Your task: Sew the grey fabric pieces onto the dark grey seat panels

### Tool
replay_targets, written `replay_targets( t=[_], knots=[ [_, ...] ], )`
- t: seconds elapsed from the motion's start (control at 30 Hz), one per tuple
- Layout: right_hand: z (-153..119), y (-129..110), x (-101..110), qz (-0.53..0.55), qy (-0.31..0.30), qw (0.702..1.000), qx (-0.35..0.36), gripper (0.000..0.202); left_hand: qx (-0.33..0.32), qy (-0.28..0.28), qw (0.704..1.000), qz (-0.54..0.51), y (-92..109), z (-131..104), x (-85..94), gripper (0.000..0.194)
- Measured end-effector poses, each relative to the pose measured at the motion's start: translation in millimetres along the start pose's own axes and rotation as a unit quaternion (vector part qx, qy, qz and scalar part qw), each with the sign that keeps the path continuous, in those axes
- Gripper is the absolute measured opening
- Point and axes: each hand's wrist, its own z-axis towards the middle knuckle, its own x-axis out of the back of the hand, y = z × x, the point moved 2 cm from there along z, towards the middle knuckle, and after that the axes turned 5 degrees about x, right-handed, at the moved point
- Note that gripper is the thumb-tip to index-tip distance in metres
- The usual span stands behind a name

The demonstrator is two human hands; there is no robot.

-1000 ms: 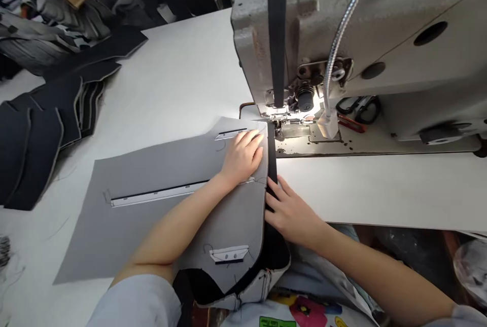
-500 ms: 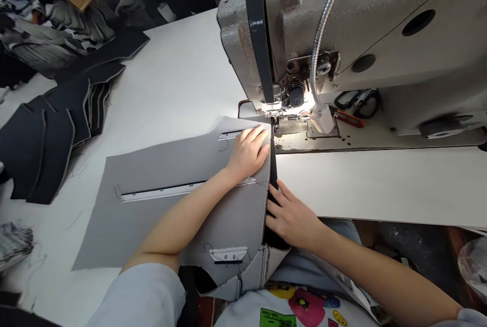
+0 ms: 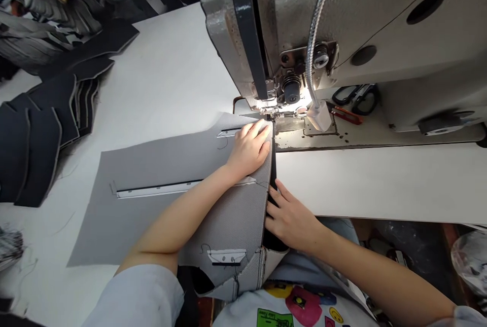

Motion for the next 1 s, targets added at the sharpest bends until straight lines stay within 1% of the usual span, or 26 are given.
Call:
replay_targets(
  t=[0.2, 0.3, 0.5, 0.63, 0.77, 0.9, 1.0],
  knots=[
    [-1, 1, -1, 0.013, 0.001, 1.0, 0.0, 0.017, -0.003, -0.011, 1.0, 0.011, 2, 4, -0.1, 0.051],
    [-1, 1, -1, 0.019, 0.008, 1.0, -0.008, 0.018, -0.002, -0.004, 1.0, 0.011, 3, 4, 0.3, 0.05],
    [-2, 0, -3, 0.026, -0.002, 1.0, -0.014, 0.017, 0.007, 0.018, 1.0, -0.008, 3, 4, -1.3, 0.048],
    [-2, 3, 0, 0.022, 0.009, 1.0, -0.018, 0.015, 0.007, 0.021, 1.0, -0.009, 4, 7, -1.9, 0.047],
    [-4, 7, 3, 0.026, -0.004, 1.0, -0.014, 0.017, 0.013, 0.027, 1.0, -0.009, 5, 11, -2.0, 0.045],
    [-4, 13, 3, 0.017, 0.013, 1.0, -0.018, 0.016, -0.003, 0.053, 0.999, -0.012, 2, 15, -3.6, 0.044],
    [-1, 11, 2, 0.009, 0.016, 0.999, -0.032, 0.015, -0.032, 0.072, 0.997, -0.011, -1, 16, -3.2, 0.044]
  ],
)
